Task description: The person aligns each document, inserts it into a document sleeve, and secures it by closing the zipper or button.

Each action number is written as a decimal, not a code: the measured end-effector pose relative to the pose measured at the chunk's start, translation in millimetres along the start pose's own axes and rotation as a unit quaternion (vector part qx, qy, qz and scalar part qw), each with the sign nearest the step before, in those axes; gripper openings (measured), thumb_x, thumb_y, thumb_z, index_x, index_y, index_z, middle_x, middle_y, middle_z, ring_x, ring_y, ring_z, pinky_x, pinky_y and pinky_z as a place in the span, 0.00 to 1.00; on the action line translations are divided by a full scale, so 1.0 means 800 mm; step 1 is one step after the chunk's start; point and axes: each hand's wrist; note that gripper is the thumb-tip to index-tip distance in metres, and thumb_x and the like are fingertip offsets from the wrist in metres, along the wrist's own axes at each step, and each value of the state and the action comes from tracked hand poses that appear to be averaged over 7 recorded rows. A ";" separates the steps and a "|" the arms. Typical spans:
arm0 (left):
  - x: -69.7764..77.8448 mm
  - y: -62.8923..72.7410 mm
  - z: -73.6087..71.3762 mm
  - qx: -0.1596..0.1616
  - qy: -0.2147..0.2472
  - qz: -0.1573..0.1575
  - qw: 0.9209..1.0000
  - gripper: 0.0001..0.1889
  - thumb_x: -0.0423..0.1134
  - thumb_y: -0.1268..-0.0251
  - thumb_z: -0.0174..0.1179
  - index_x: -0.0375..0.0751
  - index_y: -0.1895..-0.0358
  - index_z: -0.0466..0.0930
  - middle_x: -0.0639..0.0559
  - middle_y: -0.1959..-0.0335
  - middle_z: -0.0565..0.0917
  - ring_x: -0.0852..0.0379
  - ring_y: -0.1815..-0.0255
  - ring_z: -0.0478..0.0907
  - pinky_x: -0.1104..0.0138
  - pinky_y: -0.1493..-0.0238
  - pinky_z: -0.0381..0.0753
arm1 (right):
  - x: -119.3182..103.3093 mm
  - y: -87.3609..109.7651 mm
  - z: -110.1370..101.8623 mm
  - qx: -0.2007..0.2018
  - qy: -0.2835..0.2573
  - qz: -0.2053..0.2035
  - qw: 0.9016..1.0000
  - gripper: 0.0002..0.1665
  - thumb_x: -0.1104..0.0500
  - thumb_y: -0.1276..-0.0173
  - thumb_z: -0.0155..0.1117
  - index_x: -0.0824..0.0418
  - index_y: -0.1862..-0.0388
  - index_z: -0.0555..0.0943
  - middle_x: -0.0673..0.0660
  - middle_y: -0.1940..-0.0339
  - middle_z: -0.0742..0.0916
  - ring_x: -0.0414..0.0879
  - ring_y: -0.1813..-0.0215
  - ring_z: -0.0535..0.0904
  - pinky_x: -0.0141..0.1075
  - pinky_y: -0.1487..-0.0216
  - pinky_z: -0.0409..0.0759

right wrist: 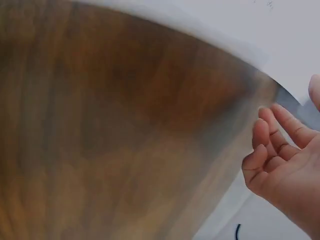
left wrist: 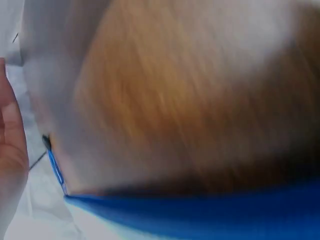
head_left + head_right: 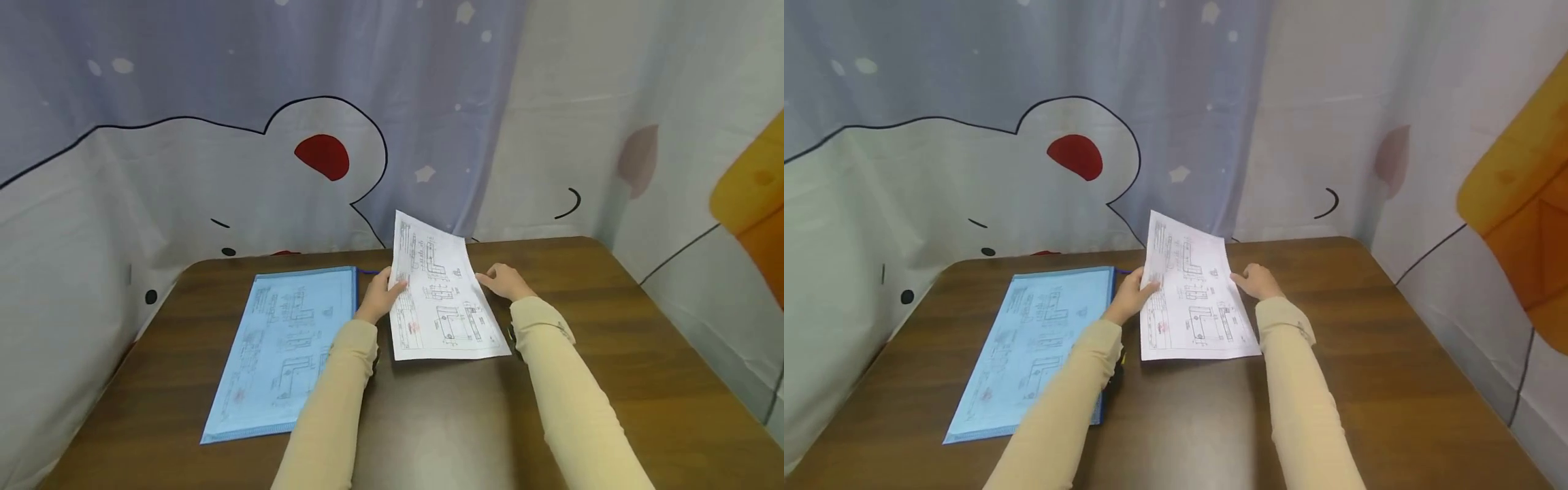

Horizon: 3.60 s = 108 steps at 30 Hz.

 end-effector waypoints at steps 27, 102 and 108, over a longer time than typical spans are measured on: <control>0.032 0.101 -0.040 -0.006 0.092 0.043 0.995 0.20 0.38 0.28 0.49 0.38 0.36 0.64 0.31 0.54 0.82 0.43 0.67 0.85 0.63 0.72 0.84 | -0.020 0.075 0.025 0.043 -0.298 -0.182 0.936 0.18 0.64 0.30 0.54 0.78 0.48 0.70 0.74 0.67 0.85 0.37 0.76 0.81 0.33 0.77 0.78; -0.011 0.076 -0.056 -0.045 -0.367 0.141 0.919 0.15 0.35 0.32 0.52 0.42 0.78 0.64 0.55 0.88 0.61 0.61 0.87 0.58 0.72 0.84 0.54 | 0.006 0.167 0.070 -0.035 -0.458 0.028 0.888 0.27 0.55 0.25 0.46 0.80 0.41 0.66 0.51 0.66 0.89 0.44 0.67 0.87 0.33 0.66 0.83; -0.006 0.079 -0.058 -0.036 -0.375 0.153 0.914 0.13 0.35 0.32 0.52 0.41 0.77 0.64 0.54 0.88 0.61 0.61 0.87 0.58 0.72 0.85 0.54 | -0.002 0.162 0.074 -0.032 -0.470 0.037 0.881 0.28 0.55 0.25 0.46 0.80 0.40 0.64 0.50 0.66 0.88 0.42 0.67 0.86 0.32 0.66 0.83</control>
Point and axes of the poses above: each hand's wrist, its own y-axis away from the middle knuckle, its own z-axis out of the palm, x = y × z
